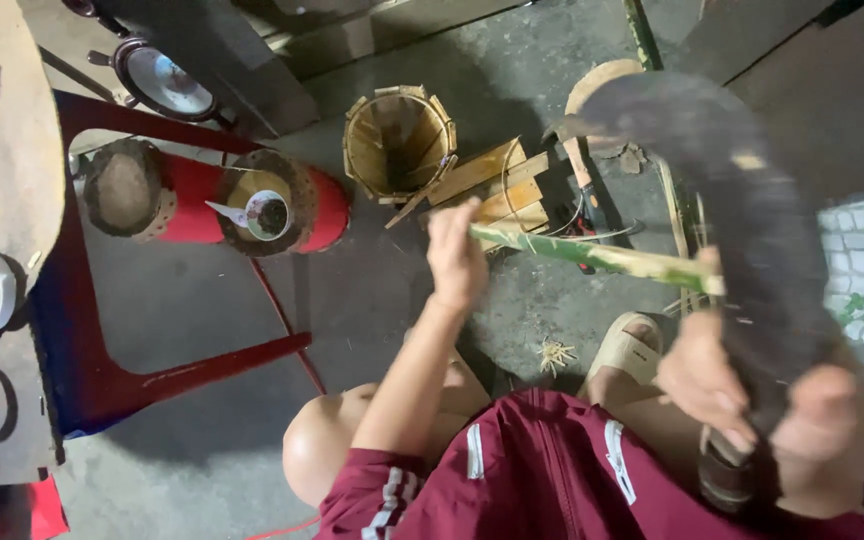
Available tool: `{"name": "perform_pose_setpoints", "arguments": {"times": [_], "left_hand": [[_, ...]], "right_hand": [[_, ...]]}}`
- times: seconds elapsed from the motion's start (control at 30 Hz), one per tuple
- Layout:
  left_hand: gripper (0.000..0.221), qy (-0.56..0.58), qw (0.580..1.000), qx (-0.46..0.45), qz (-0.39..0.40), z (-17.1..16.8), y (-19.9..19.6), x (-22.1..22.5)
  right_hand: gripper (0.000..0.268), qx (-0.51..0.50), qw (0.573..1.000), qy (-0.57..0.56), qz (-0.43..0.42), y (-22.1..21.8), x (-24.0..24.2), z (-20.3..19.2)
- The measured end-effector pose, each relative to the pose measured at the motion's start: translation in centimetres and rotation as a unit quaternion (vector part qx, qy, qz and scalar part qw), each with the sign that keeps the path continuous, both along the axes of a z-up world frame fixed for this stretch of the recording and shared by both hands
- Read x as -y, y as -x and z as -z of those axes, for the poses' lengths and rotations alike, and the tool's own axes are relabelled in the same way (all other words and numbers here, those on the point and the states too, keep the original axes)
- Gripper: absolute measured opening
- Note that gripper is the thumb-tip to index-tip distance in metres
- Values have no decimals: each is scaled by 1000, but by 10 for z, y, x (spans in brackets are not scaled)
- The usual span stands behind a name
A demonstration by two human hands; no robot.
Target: Shaping and smoothing thin strips of wood or bamboo using a curved hand blade while sitting on the floor.
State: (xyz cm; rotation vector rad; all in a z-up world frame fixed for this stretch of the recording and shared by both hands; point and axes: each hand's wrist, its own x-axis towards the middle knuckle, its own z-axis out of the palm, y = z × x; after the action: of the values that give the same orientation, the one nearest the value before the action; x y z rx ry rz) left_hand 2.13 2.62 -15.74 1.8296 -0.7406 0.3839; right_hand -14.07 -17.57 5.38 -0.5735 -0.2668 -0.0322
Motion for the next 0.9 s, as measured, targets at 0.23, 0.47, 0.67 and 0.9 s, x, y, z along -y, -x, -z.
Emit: {"name": "perform_pose_setpoints", "arguments": {"times": [0.23,0.47,0.67,0.9], "left_hand": [[30,-199,977,-69,-12,-41,-66,-110],[13,-339,933,-119,-23,-130,-42,-143],[13,-371,925,-81,0,-159,-22,-127],[10,-375,926,-10,43,-183,-4,-107]], "right_hand": [[81,-34,999,-10,3,6,20,-3],[93,-100,993,-11,68,12,13,-6],[76,-27,978,196,66,-9,8,11],[37,-120,989,79,-25,-17,-6,42]]}}
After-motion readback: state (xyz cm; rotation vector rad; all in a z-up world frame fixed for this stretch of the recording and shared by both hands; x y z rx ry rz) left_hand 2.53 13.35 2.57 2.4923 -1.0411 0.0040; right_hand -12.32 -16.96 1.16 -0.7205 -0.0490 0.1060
